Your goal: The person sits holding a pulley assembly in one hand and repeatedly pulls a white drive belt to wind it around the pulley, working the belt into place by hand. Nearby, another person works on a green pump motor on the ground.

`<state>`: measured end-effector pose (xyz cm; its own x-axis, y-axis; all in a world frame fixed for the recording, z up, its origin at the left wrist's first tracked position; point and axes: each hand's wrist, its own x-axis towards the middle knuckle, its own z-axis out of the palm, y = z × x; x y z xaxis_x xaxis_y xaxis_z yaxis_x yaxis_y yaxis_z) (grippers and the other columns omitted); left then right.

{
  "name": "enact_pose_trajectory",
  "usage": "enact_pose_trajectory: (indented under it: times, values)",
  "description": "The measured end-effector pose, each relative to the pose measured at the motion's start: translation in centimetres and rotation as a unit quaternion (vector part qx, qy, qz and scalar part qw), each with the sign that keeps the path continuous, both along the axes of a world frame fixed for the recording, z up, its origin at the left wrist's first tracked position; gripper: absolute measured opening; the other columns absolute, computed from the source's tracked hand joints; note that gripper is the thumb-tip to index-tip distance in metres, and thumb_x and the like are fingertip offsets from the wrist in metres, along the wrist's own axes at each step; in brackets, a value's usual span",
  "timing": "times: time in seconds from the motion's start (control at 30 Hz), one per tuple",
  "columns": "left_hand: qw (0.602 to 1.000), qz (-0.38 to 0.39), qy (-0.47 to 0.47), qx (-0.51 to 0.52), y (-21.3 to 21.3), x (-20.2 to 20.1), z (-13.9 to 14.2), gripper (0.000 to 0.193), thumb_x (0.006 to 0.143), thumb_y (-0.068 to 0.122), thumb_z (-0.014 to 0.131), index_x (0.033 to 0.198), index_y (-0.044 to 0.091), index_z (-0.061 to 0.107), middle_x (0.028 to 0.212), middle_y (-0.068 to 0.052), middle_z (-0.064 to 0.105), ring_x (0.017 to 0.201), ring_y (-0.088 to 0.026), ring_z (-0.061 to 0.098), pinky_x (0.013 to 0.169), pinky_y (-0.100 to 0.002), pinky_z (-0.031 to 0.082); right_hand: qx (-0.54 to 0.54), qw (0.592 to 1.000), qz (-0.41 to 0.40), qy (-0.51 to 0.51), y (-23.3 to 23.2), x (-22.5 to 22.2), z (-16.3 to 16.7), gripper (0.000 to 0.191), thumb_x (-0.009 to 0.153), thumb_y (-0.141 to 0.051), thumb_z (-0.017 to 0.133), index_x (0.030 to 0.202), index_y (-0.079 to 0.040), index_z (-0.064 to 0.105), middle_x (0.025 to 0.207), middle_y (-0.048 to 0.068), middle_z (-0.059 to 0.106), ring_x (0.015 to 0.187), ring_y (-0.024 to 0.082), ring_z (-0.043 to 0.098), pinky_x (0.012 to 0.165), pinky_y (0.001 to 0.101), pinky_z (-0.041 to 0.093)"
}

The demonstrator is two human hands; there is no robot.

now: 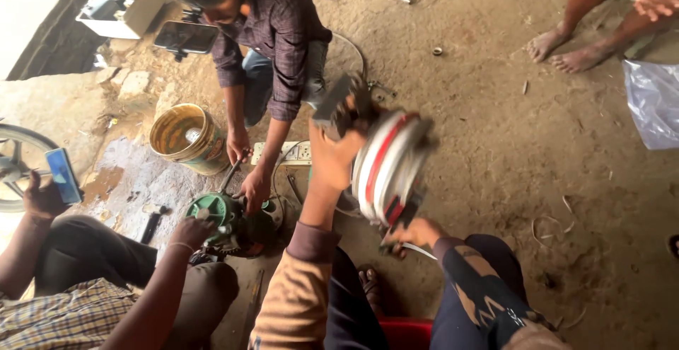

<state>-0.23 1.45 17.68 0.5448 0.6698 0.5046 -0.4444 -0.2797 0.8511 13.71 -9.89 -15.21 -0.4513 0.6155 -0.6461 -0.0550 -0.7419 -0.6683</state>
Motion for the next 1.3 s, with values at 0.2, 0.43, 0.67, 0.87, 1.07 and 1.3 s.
enact_pose_trajectory:
  times: [0.2,0.43,0.67,0.87,1.07,1.3]
  values:
    - [0.98,0.195,0.023,-0.022,2.2,5.2,-0.3,0.013,0.085,0.008,0.068,0.088,-0.005,0.068,0.075,-0.003,0.065,0.07,-0.01,0.054,0.065,-0.031,0.048,0.001,0.964,0.098,0.248,-7.3,-6.0,6.7,0.03,0.09,-0.01,0.056,0.112,0.007,0.067,0.095,0.01,0.068,0.074,0.016,0.056,0.068,0.0287,0.043]
    - [0.966,0.26,0.004,0.009,0.9,8.7,1.5,0.022,0.078,0.015,0.072,0.088,-0.004,0.067,0.069,-0.008,0.068,0.063,-0.011,0.06,0.064,-0.032,0.051,0.61,0.756,0.057,-0.231,-13.7,-3.7,29.2,0.01,0.093,0.001,0.053,0.086,-0.002,0.059,0.079,0.01,0.055,0.08,0.026,0.058,0.119,0.0526,0.038]
    - [0.976,0.215,0.022,0.007,-1.5,8.1,1.8,0.023,0.075,0.017,0.071,0.088,-0.002,0.07,0.071,-0.009,0.07,0.063,-0.012,0.065,0.065,-0.032,0.054,0.524,0.756,-0.211,-0.329,-7.7,7.4,42.0,0.04,0.095,-0.008,0.045,0.135,-0.004,0.042,0.119,0.005,0.065,0.104,0.009,0.069,0.085,0.0249,0.057]
    - [0.984,0.155,0.079,0.031,-3.4,6.7,1.9,0.024,0.072,0.017,0.072,0.09,0.001,0.074,0.069,-0.005,0.068,0.061,-0.01,0.06,0.063,-0.029,0.052,0.435,0.497,0.082,-0.746,1.3,19.2,34.4,0.015,0.097,-0.013,0.061,0.112,-0.01,0.063,0.111,0.015,0.059,0.099,0.032,0.062,0.08,0.0451,0.05]
    - [0.986,0.151,0.068,0.026,-3.7,6.4,2.2,0.023,0.073,0.017,0.071,0.089,0.001,0.073,0.07,-0.004,0.069,0.063,-0.009,0.062,0.065,-0.028,0.053,0.564,0.495,-0.045,-0.659,-2.4,13.8,8.9,0.036,0.084,-0.018,0.072,0.117,-0.006,0.067,0.12,0.017,0.064,0.117,0.04,0.055,0.101,0.0612,0.037]
    - [0.984,0.173,0.044,0.019,-2.6,6.9,2.2,0.021,0.076,0.015,0.071,0.088,-0.002,0.07,0.071,-0.006,0.068,0.065,-0.009,0.06,0.066,-0.028,0.052,0.503,0.642,0.04,-0.577,-14.5,-2.6,16.8,0.009,0.079,-0.008,0.065,0.083,-0.009,0.056,0.085,0.013,0.054,0.089,0.032,0.055,0.088,0.0563,0.028]
